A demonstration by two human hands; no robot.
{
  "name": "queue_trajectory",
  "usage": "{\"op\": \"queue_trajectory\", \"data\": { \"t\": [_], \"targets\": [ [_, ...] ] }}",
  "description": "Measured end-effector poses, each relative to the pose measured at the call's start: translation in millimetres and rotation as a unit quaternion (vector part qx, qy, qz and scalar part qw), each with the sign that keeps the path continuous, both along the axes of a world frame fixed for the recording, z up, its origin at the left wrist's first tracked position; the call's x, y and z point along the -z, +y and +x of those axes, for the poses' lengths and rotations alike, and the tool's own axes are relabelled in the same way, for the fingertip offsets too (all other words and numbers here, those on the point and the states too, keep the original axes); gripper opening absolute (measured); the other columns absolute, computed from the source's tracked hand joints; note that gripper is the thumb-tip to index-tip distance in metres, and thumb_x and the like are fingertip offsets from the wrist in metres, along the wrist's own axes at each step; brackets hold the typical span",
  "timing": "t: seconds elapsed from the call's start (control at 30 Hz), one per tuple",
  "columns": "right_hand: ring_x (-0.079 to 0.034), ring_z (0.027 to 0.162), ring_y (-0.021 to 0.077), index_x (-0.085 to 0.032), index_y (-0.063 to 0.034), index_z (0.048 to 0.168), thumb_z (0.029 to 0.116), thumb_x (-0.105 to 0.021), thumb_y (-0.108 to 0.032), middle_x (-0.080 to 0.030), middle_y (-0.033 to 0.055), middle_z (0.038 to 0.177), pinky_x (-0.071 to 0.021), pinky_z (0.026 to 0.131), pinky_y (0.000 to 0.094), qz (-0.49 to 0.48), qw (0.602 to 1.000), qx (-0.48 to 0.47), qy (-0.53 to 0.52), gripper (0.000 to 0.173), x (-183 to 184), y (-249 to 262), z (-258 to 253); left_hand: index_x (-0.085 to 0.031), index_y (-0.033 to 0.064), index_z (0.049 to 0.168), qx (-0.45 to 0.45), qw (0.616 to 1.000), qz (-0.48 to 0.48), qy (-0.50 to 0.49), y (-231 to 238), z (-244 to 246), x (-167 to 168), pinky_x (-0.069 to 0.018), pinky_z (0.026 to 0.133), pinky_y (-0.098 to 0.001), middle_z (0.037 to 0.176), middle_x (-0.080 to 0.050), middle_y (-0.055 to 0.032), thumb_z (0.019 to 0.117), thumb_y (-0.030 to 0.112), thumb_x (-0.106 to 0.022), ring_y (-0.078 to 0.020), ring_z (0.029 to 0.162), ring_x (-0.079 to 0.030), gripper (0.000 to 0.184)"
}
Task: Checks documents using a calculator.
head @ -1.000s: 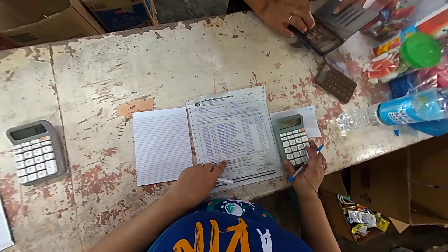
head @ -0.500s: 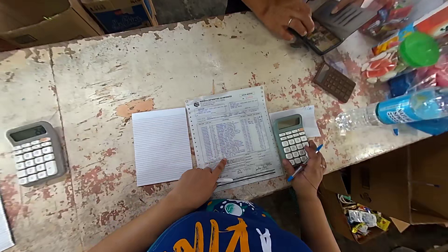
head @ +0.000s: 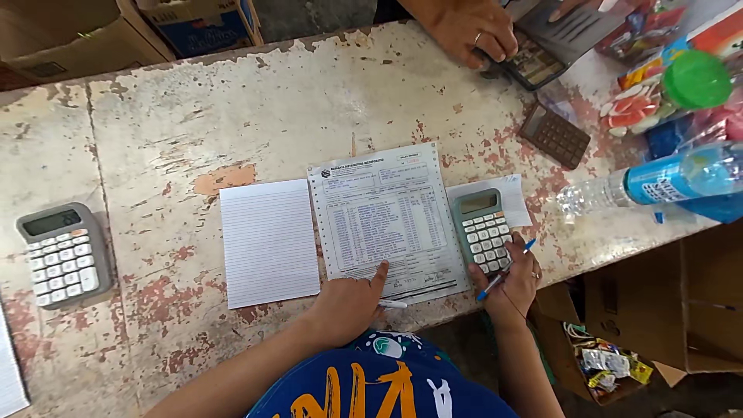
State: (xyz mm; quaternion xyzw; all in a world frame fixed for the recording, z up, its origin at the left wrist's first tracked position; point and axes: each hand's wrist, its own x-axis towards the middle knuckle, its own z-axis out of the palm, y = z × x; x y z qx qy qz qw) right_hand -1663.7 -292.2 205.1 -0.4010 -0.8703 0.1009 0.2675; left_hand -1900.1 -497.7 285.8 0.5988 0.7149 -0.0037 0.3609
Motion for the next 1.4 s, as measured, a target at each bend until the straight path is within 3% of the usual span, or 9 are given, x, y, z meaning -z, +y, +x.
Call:
{"op": "queue_trajectory", "data": {
  "t": [0.37, 0.6, 1.23, 1.4],
  "targets": [
    [-0.051, 0.135, 0.0466, -0.056, 0.0013, 0.137, 0.0886, -0.057, -0.072, -0.055, 0.0262, 0.146, -0.0304, 0.112, 0.0656, 0.005, 1.0, 0.004, -0.003, 0.088, 0, -1, 0, -0.023, 0.0001, 0.161, 0.004, 1.0, -0.01, 0.014, 17, 6, -7, -0.0549, 0.072, -0.0523, 0.088, -0.069, -0.0192, 0.1061, 0.039, -0.05, -0.0405, 0.083, -0.07, 0.072],
    [-0.052, 0.133, 0.0484, -0.057, 0.003, 0.136, 0.0886, -0.059, -0.07, -0.055, 0.028, 0.145, -0.0301, 0.112, 0.0679, -0.007, 1.0, 0.002, 0.004, 0.087, -1, -1, 0, -0.019, 0.0015, 0.162, -0.001, 0.999, -0.042, 0.013, 28, 11, -8, -0.0547, 0.074, -0.0548, 0.092, -0.07, -0.0213, 0.1068, 0.042, -0.048, -0.0426, 0.087, -0.07, 0.074],
    [-0.051, 0.135, 0.0463, -0.058, 0.002, 0.134, 0.0883, -0.059, -0.07, -0.056, 0.0268, 0.145, -0.0309, 0.112, 0.0664, -0.001, 1.0, 0.002, 0.014, 0.085, 2, 0, 1, -0.022, 0.0023, 0.161, -0.012, 0.998, -0.052, 0.032, 31, 14, -10, -0.055, 0.076, -0.053, 0.098, -0.07, -0.0217, 0.1075, 0.043, -0.046, -0.0417, 0.09, -0.07, 0.072],
    [-0.052, 0.134, 0.0457, -0.058, 0.0026, 0.133, 0.0884, -0.059, -0.07, -0.056, 0.0273, 0.145, -0.0313, 0.111, 0.0653, -0.001, 1.0, 0.0, 0.015, 0.086, 1, 0, 0, -0.016, 0.0024, 0.162, -0.011, 0.996, -0.089, 0.003, 28, 15, -14, -0.0546, 0.079, -0.056, 0.105, -0.069, -0.0238, 0.1078, 0.043, -0.046, -0.0436, 0.095, -0.069, 0.074]
  ]
}}
